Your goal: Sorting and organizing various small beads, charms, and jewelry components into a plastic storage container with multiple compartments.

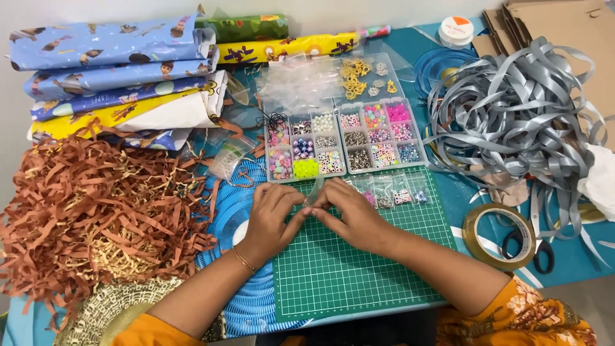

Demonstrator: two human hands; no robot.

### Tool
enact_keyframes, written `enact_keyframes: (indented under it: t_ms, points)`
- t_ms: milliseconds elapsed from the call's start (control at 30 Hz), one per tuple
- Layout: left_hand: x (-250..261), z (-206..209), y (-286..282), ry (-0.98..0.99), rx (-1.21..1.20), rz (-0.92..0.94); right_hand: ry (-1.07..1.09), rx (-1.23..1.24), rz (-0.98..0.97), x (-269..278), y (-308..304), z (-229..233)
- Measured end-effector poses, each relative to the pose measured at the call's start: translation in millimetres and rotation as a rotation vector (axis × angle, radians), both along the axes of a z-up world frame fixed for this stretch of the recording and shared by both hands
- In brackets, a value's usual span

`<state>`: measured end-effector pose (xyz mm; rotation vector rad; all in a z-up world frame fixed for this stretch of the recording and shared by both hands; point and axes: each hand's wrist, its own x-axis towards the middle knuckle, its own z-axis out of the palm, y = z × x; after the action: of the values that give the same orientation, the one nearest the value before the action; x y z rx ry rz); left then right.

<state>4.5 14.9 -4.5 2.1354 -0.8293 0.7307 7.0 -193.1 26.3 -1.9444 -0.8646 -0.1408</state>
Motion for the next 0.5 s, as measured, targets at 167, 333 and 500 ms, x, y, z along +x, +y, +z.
enact_keyframes:
  t_ms: [167, 333, 500]
  points:
    - [2, -8, 3, 0.02, 0.001, -0.019, 0.026, 0.046, 0.024, 0, 1, 8]
    - [5, -10, 3, 0.044, -0.025, -0.065, 0.06, 0.101, 0.039, 0, 1, 13]
    - [5, -10, 4, 0.114, -0.108, -0.138, 0.218, 0.238, 0.079, 2, 1, 2]
